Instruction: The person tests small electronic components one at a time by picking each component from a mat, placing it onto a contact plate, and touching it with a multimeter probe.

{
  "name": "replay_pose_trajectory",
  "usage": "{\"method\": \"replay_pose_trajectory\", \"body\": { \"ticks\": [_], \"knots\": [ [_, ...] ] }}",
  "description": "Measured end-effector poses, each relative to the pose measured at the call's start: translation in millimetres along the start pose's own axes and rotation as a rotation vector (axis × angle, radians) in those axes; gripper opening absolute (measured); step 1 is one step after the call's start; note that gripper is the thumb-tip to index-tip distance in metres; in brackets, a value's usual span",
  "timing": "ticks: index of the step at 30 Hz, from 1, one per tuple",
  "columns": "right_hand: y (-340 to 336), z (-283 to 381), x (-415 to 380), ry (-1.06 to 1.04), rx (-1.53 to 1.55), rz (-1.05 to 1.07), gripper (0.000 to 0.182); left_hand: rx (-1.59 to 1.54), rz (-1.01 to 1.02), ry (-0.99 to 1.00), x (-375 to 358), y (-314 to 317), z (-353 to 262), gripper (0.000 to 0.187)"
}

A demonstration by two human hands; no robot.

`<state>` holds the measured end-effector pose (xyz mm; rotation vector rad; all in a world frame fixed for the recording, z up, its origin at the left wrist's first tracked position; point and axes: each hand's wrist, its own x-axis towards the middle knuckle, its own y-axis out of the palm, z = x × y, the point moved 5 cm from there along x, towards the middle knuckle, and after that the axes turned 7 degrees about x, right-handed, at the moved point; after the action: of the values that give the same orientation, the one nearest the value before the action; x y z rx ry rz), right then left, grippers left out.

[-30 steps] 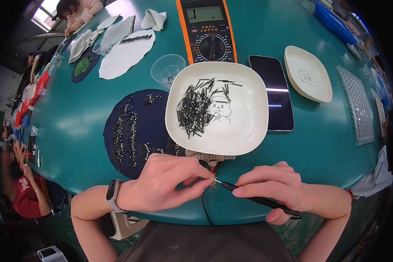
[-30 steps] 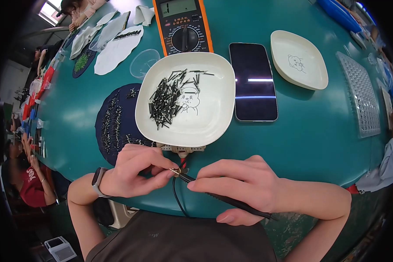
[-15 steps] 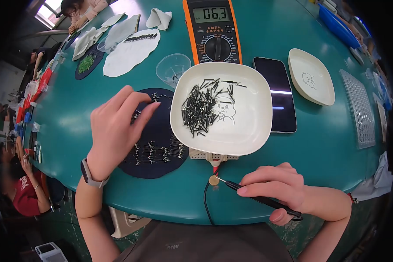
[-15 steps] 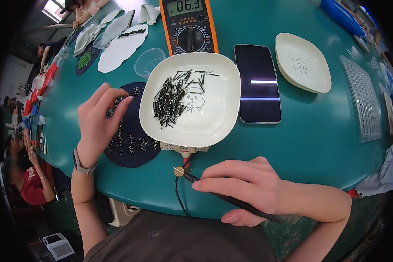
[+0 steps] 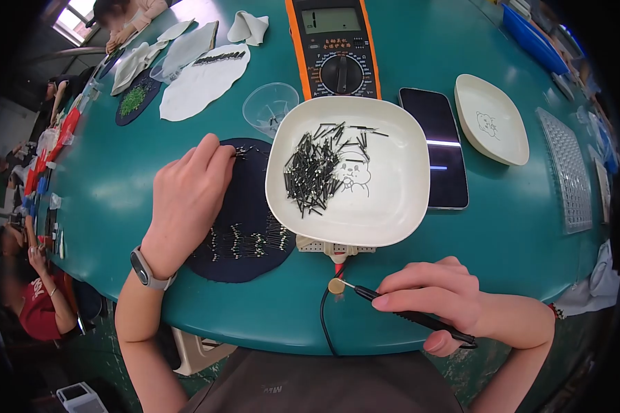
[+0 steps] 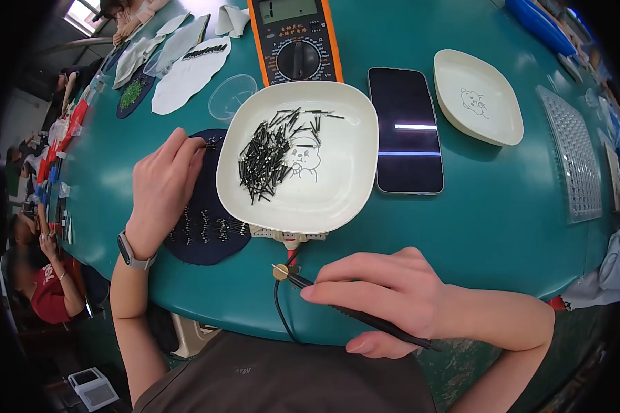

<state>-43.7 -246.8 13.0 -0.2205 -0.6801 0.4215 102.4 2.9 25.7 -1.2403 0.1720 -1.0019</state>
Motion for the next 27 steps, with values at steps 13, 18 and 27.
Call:
{"method": "replay_pose_trajectory", "body": {
  "ticks": [13, 18, 27],
  "knots": [
    [-1, -4, -6, 0.044, 0.025, 0.050, 0.054, -0.158, 0.138, 0.031, -5, -16, -13, 0.011],
    [-1, -4, -7, 0.055, 0.021, 0.066, 0.055, -0.138, 0.104, 0.010, -5, -12, -5, 0.009],
    [0, -4, -5, 0.054, 0.029, 0.055, 0.054, -0.138, 0.033, -0.025, -4, -11, 10, 0.009]
  ]
}}
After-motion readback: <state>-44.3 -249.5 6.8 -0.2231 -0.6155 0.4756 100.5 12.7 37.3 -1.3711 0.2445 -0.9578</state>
